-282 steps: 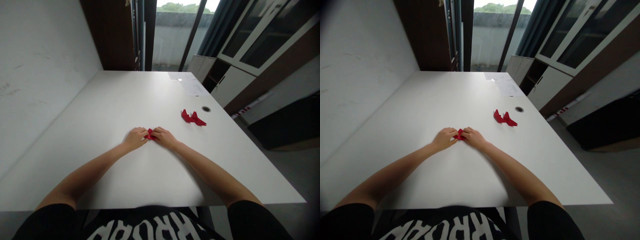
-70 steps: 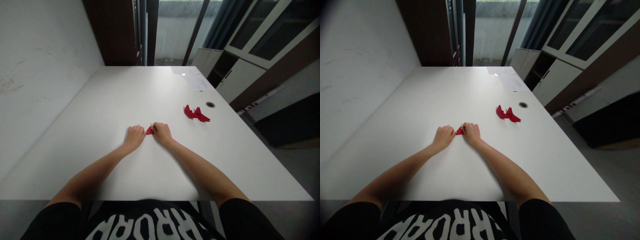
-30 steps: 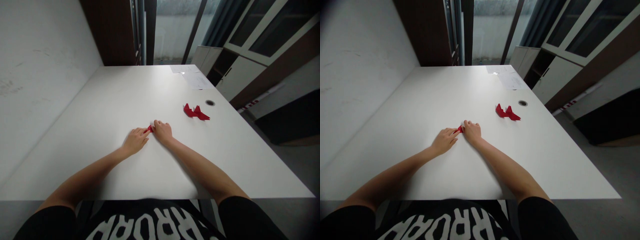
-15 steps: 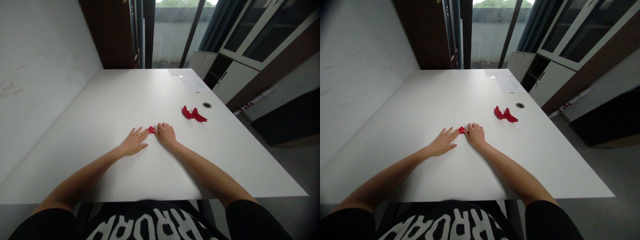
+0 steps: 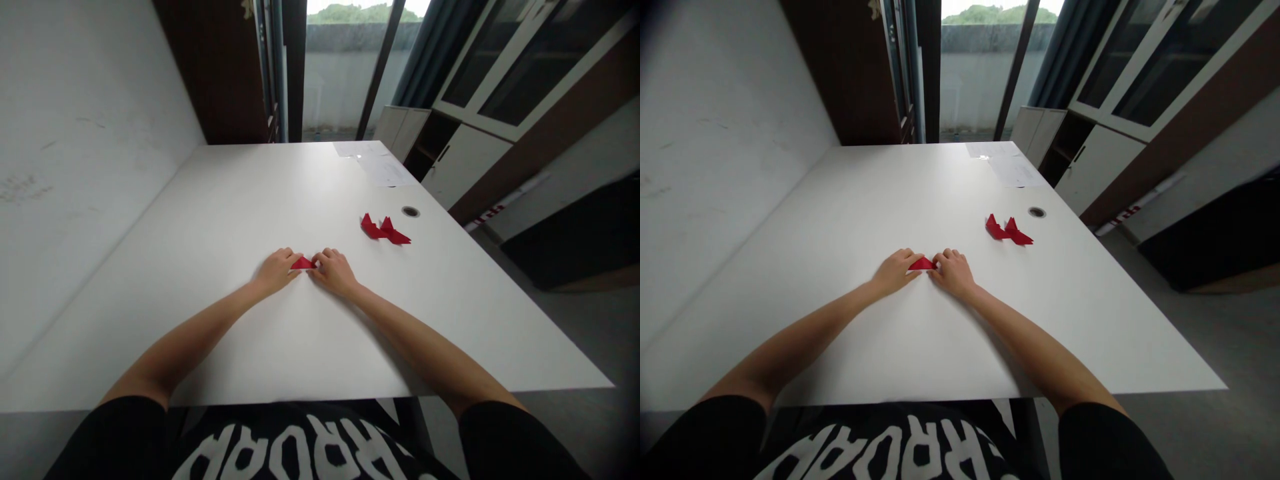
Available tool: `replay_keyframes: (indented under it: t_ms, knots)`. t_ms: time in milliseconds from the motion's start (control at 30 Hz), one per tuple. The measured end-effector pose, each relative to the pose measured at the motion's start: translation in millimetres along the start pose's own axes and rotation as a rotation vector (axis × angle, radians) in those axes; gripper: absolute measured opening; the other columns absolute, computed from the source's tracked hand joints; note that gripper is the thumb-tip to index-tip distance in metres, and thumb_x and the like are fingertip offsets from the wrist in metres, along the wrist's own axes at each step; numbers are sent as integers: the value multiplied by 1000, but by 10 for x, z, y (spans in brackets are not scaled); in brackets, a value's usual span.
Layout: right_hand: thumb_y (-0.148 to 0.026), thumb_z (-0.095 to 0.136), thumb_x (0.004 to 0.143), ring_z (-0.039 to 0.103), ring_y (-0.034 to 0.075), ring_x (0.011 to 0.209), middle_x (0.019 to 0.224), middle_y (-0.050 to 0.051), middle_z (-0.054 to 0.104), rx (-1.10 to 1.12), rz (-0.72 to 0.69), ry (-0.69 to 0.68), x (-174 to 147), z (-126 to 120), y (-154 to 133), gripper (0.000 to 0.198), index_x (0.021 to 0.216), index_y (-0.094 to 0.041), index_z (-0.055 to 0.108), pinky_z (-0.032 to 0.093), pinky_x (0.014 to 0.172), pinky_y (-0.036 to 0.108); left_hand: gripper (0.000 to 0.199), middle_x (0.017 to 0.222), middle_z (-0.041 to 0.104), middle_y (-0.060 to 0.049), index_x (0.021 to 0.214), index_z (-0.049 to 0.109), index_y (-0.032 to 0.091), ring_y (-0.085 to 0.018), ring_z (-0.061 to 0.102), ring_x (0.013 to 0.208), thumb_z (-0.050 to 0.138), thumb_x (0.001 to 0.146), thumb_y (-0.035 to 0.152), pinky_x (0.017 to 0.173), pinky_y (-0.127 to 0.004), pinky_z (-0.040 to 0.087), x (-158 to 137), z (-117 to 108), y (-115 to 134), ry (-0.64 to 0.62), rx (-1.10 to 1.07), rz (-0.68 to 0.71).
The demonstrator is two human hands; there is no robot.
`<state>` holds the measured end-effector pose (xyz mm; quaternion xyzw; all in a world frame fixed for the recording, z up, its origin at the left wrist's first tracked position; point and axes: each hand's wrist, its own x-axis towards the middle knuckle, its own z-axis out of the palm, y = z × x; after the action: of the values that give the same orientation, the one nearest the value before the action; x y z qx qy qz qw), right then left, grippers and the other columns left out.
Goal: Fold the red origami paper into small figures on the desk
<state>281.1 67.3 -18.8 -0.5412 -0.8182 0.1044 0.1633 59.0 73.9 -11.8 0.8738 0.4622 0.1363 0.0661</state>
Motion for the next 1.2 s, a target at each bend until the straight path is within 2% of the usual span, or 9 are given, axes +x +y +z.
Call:
replay_keyframes:
  t_ms: [100, 233, 400, 667, 800, 900, 1000, 1100, 1200]
  knots:
    - [-39, 67, 91, 55, 24, 104, 106, 9, 65, 4, 8, 14, 9, 23, -9, 25, 109, -22, 69, 39, 91, 34, 28, 105, 65, -7, 121, 66, 25, -23, 61, 102, 56, 98, 37, 92, -34, 48, 86, 2, -20, -30, 9, 13]
    - [-36, 64, 92, 59, 19, 88, 92, 5, 68, 114, 48, 57, 70, 50, 5, 19, 101, -21, 70, 41, 82, 30, 31, 99, 65, -7, 122, 67, 25, -20, 64, 93, 46, 102, 34, 85, -31, 49, 117, -13, -40, -51, -9, 10]
    - [-37, 59, 94, 61, 14, 72, 82, 0, 72, 295, 107, 82, 203, 102, -46, 20, 100, -22, 70, 41, 70, 26, 32, 97, 68, -4, 125, 67, 27, -18, 64, 82, 55, 95, 30, 78, -29, 48, 182, -41, -66, -67, -138, -58]
    - [-43, 61, 92, 63, 13, 70, 81, -1, 74, 373, 181, 123, 419, 182, -111, 22, 91, -22, 67, 42, 69, 24, 16, 79, 70, -1, 95, 74, 24, -17, 61, 69, 59, 90, 29, 64, -25, 40, 287, -40, -163, -132, -282, -104]
    - [-37, 62, 91, 65, 14, 71, 85, -1, 75, 398, 212, 124, 448, 191, -125, 19, 103, -23, 65, 44, 70, 25, 20, 78, 70, -1, 100, 73, 25, -17, 62, 71, 57, 92, 32, 65, -26, 41, 290, 18, -155, -115, -280, -111]
    - [-31, 62, 90, 66, 14, 73, 89, -1, 76, 426, 204, 124, 456, 188, -100, 32, 121, -24, 61, 46, 72, 25, 24, 82, 71, -2, 104, 74, 25, -18, 64, 74, 54, 93, 31, 68, -27, 43, 292, 66, -143, -77, -246, -114]
    - [-29, 60, 91, 66, 14, 75, 91, -1, 76, 438, 164, 90, 466, 178, -50, 34, 125, -25, 63, 47, 75, 25, 27, 78, 71, -2, 110, 74, 26, -19, 63, 71, 54, 93, 32, 67, -28, 43, 295, 108, -145, -56, -259, -128]
    - [-28, 58, 93, 64, 13, 74, 90, -1, 75, 457, 117, 54, 470, 173, 0, 34, 125, -24, 65, 47, 74, 24, 33, 77, 71, 0, 120, 71, 25, -17, 63, 67, 55, 92, 32, 66, -28, 44, 307, 131, -167, -24, -343, -175]
    - [-29, 57, 94, 63, 13, 76, 96, 1, 74, 465, 65, 47, 466, 175, 30, 37, 130, -24, 65, 47, 76, 24, 37, 86, 74, -1, 127, 67, 24, -16, 65, 69, 54, 94, 35, 68, -26, 47, 344, 136, -195, 8, -490, -247]
